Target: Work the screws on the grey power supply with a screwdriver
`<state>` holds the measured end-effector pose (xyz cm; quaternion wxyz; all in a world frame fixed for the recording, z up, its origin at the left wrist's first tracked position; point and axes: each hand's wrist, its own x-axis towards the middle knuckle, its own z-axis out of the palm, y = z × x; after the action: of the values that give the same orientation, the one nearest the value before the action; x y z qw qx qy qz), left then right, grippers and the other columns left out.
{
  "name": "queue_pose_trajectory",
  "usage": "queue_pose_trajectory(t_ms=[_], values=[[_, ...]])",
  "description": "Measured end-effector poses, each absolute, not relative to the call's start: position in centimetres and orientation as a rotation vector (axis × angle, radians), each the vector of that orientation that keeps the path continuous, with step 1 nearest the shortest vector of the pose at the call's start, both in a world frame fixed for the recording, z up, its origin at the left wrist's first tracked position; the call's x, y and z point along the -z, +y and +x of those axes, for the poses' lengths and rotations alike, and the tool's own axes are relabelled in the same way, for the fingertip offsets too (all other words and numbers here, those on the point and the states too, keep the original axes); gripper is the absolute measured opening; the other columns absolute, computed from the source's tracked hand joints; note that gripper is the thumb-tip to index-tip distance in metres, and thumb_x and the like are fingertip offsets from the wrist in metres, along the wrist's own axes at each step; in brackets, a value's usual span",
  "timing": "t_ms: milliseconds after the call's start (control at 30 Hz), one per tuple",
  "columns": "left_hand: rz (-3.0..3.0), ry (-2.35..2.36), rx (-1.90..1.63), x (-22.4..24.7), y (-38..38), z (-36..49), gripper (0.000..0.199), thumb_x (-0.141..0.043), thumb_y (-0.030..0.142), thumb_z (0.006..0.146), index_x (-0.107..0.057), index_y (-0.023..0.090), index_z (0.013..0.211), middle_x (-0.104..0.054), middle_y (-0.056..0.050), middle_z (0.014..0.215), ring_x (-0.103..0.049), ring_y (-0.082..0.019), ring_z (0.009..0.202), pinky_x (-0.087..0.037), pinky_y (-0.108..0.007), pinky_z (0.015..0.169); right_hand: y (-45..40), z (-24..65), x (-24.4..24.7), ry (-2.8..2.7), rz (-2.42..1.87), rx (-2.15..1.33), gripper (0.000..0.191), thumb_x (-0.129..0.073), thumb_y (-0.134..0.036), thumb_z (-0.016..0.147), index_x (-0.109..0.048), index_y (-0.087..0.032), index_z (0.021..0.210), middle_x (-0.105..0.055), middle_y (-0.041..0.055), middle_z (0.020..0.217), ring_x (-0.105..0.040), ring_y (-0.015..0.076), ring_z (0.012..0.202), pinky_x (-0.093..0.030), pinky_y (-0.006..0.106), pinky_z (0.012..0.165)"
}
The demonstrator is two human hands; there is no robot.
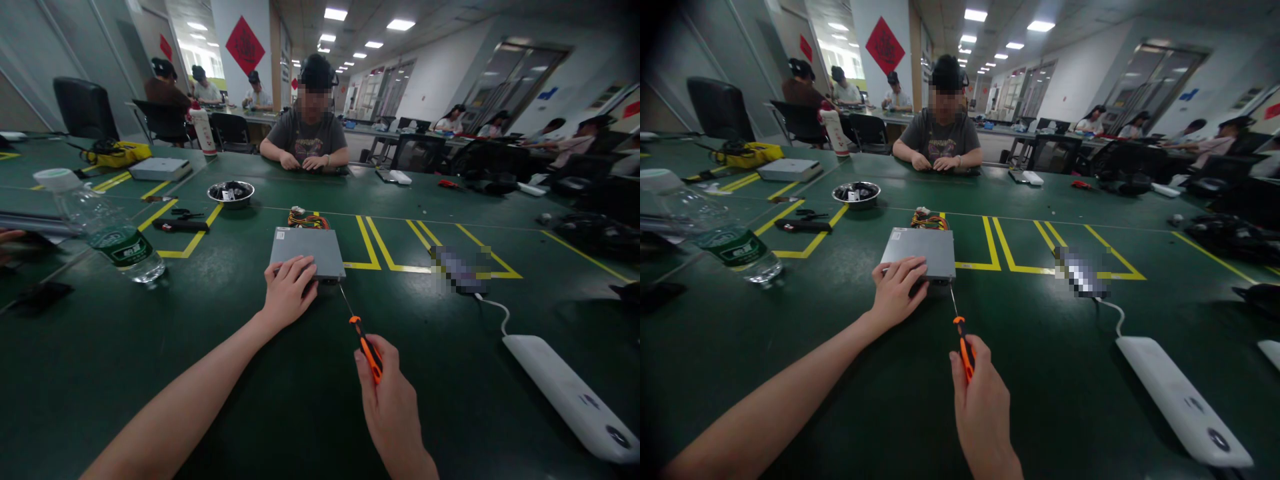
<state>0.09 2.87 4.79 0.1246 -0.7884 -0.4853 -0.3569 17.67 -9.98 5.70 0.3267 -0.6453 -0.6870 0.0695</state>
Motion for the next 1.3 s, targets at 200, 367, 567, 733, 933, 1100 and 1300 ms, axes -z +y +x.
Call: queue_pose_trajectory(t_ms=[200, 367, 567, 733, 933, 1100, 1300], values=[[-2.301, -1.42, 1.03, -4.9, 2.8, 0.1, 0.024, -0.049, 0.029, 0.084, -0.053, 0.024, 0.108, -0.055, -0.002, 0.124, -0.047, -0.022, 0.115, -0.025, -0.043, 0.09, -10.0, 17.0, -5.7, -1.831, -1.487, 0.02, 0.026, -0.036, -0.03, 0.09, -0.042, -0.017, 0.112, -0.049, 0.0122, 0.101, -0.06, 0.0183, 0.086, -0.054, 0.029, 0.063], [-2.304, -1.424, 1.03, -4.9, 2.9, 0.1, 0.024, -0.049, 0.029, 0.084, -0.054, 0.024, 0.107, -0.055, -0.002, 0.124, -0.048, -0.022, 0.114, -0.025, -0.043, 0.09, -9.9, 17.8, -5.8, -1.829, -1.611, -0.048, 0.025, -0.031, -0.031, 0.092, -0.046, -0.02, 0.109, -0.053, 0.007, 0.09, -0.06, 0.0138, 0.067, -0.051, 0.024, 0.051], [-2.294, -1.434, 1.055, -4.7, 2.9, 0.2, 0.023, -0.049, 0.029, 0.084, -0.054, 0.025, 0.107, -0.056, -0.003, 0.123, -0.048, -0.023, 0.114, -0.024, -0.043, 0.09, -9.8, 17.6, -5.6, -1.83, -1.672, -0.149, 0.035, -0.031, -0.043, 0.09, -0.045, -0.02, 0.112, -0.054, 0.0083, 0.094, -0.061, 0.0161, 0.071, -0.052, 0.027, 0.053], [-2.302, -1.431, 1.035, -4.9, 2.8, 0.0, 0.024, -0.049, 0.029, 0.084, -0.053, 0.025, 0.107, -0.055, -0.002, 0.124, -0.047, -0.022, 0.115, -0.024, -0.042, 0.09, -10.0, 17.3, -5.2, -1.819, -1.602, -0.134, 0.034, -0.031, -0.037, 0.091, -0.044, -0.017, 0.115, -0.051, 0.0124, 0.103, -0.061, 0.0183, 0.085, -0.053, 0.029, 0.064], [-2.308, -1.425, 1.027, -4.9, 2.7, 0.0, 0.024, -0.048, 0.029, 0.085, -0.053, 0.024, 0.107, -0.055, -0.002, 0.124, -0.047, -0.022, 0.115, -0.024, -0.042, 0.09, -10.0, 18.0, -5.6, -1.766, -1.679, -0.339, 0.036, -0.027, -0.038, 0.092, -0.044, -0.019, 0.117, -0.061, 0.0075, 0.092, -0.062, 0.0174, 0.074, -0.053, 0.031, 0.061], [-2.301, -1.425, 1.031, -4.9, 2.7, 0.1, 0.023, -0.048, 0.029, 0.085, -0.054, 0.025, 0.106, -0.055, -0.003, 0.123, -0.048, -0.023, 0.114, -0.025, -0.042, 0.09, -10.1, 17.4, -5.4, -1.776, -1.665, -0.301, 0.037, -0.037, -0.041, 0.088, -0.045, -0.019, 0.117, -0.053, 0.0114, 0.104, -0.062, 0.0197, 0.081, -0.053, 0.031, 0.061], [-2.3, -1.422, 1.044, -4.9, 2.7, 0.1, 0.024, -0.05, 0.028, 0.084, -0.055, 0.025, 0.107, -0.056, -0.003, 0.123, -0.048, -0.023, 0.114, -0.025, -0.043, 0.089, -10.3, 17.6, -5.1, -1.806, -1.62, -0.243, 0.033, -0.034, -0.033, 0.09, -0.042, -0.021, 0.12, -0.053, 0.0105, 0.104, -0.061, 0.0193, 0.086, -0.053, 0.033, 0.068]])
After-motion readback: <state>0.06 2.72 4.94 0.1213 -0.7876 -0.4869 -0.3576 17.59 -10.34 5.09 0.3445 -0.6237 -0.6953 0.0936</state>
